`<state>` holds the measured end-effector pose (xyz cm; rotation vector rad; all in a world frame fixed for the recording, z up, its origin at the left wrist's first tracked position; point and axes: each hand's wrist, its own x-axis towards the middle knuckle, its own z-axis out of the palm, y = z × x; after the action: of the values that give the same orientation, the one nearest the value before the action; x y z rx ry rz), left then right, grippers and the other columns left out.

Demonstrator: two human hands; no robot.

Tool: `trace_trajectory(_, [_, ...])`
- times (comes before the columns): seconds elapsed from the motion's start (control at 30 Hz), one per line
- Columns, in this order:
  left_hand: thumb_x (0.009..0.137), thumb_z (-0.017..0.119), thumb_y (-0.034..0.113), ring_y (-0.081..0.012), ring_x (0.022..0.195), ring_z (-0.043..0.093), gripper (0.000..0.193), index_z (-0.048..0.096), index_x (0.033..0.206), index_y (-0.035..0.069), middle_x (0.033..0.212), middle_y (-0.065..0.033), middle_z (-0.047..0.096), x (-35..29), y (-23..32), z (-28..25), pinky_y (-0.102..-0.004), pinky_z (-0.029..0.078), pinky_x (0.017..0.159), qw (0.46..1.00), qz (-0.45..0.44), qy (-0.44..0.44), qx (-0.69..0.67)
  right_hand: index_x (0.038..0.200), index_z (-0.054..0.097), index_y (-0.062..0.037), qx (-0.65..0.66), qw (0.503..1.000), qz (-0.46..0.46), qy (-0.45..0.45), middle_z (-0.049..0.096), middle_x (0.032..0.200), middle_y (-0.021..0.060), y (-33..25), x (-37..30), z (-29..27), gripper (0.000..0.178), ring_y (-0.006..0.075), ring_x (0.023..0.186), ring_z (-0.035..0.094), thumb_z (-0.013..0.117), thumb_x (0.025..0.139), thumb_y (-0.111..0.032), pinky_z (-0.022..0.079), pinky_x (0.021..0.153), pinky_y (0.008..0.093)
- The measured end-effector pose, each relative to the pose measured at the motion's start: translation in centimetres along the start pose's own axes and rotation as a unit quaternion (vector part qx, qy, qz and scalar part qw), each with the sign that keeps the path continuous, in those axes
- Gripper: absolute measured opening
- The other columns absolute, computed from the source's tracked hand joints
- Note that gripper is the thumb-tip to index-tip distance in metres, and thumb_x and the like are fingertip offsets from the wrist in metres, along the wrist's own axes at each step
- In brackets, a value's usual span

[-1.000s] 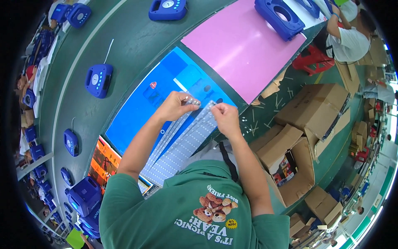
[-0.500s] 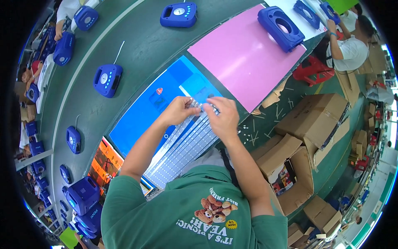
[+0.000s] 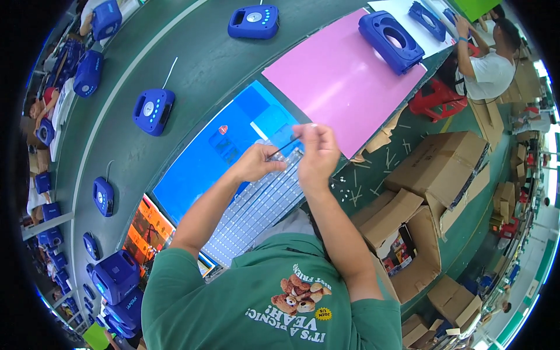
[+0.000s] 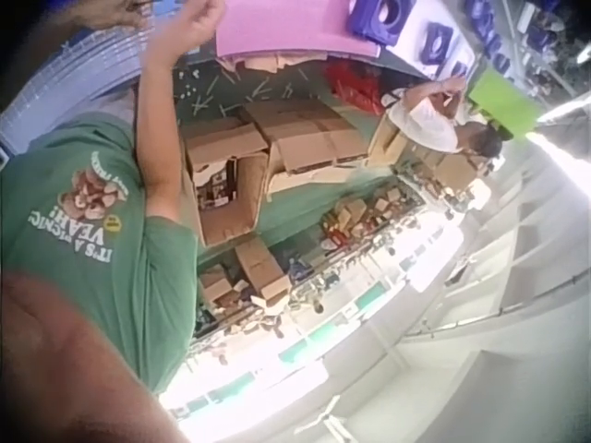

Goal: The person separates small components from a strip, then repeatedly retrieves blue plastic housing halves from a crate, fits and presses them together by hand, and places the assembled housings onto the workbench.

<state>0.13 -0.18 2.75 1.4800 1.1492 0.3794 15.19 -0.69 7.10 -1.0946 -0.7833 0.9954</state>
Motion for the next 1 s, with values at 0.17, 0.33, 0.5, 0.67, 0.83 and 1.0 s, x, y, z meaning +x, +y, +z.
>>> trace_trajectory(0.17, [0.079, 0.072, 0.02, -0.007, 0.063, 0.054, 0.019, 0.067, 0.084, 0.002, 0.067, -0.0013, 0.063, 0.5, -1.5, 0.4, -0.0265, 0.043, 0.059, 0.998, 0.036, -0.037, -0.046, 0.088, 0.062, 0.0011, -0.055, 0.995, 0.066, -0.044, 0.06, 0.068, 0.0025, -3.8, 1.4, -2.0, 0.014, 0.0067, 0.059, 0.051, 0.059, 0.089, -0.013, 0.041, 0.056, 0.0193])
trace_trajectory(0.33, [0.082, 0.07, 0.016, -0.0052, 0.064, 0.051, 0.016, 0.066, 0.083, 0.0, 0.069, 0.0016, 0.061, 0.4, -0.6, 0.8, -0.0236, 0.042, 0.057, 0.976, 0.006, 0.029, -0.217, 0.082, 0.066, 0.0016, -0.213, 0.937, 0.205, -0.186, 0.057, 0.063, -0.0007, -0.6, -0.9, -4.8, 0.014, 0.0051, 0.054, 0.049, 0.063, 0.083, -0.012, 0.037, 0.049, 0.0212])
trace_trajectory(0.5, [0.083, 0.069, 0.018, -0.0041, 0.064, 0.051, 0.015, 0.066, 0.082, 0.003, 0.069, 0.0022, 0.061, 0.4, 0.6, 0.9, -0.0236, 0.042, 0.056, 0.978, -0.003, 0.022, -0.209, 0.083, 0.067, 0.003, -0.235, 0.948, 0.148, -0.154, 0.057, 0.061, -0.0008, 2.2, -2.0, -5.5, 0.016, 0.0042, 0.054, 0.047, 0.064, 0.083, -0.013, 0.037, 0.049, 0.0221])
trace_trajectory(0.67, [0.083, 0.068, 0.016, -0.0045, 0.068, 0.053, 0.013, 0.067, 0.084, 0.003, 0.073, 0.0016, 0.063, 0.6, -0.2, 1.2, -0.0237, 0.044, 0.06, 0.98, 0.007, 0.033, -0.197, 0.082, 0.067, 0.0012, -0.293, 0.946, 0.03, -0.137, 0.059, 0.063, 0.0051, 2.5, -2.5, -5.0, 0.013, 0.011, 0.055, 0.053, 0.065, 0.081, -0.012, 0.04, 0.05, 0.0256])
trace_trajectory(0.83, [0.083, 0.068, 0.013, -0.0042, 0.068, 0.053, 0.014, 0.068, 0.092, 0.002, 0.076, 0.0008, 0.064, 0.5, 0.8, 2.0, -0.0216, 0.043, 0.06, 0.969, 0.043, 0.07, -0.234, 0.087, 0.065, -0.0035, -0.44, 0.852, -0.234, -0.158, 0.058, 0.072, 0.01, 2.3, -2.3, -5.0, 0.011, 0.0243, 0.06, 0.058, 0.065, 0.08, -0.011, 0.045, 0.052, 0.0332])
trace_trajectory(1.0, [0.082, 0.069, 0.012, -0.0037, 0.065, 0.051, 0.015, 0.069, 0.093, 0.002, 0.076, 0.0018, 0.063, 0.7, 0.2, 2.3, -0.0199, 0.041, 0.056, 0.973, 0.069, 0.085, -0.205, 0.09, 0.061, -0.0059, -0.498, 0.813, -0.209, -0.218, 0.054, 0.072, 0.0104, 2.7, -2.3, -5.7, 0.01, 0.0278, 0.059, 0.056, 0.06, 0.084, -0.014, 0.046, 0.054, 0.0381])
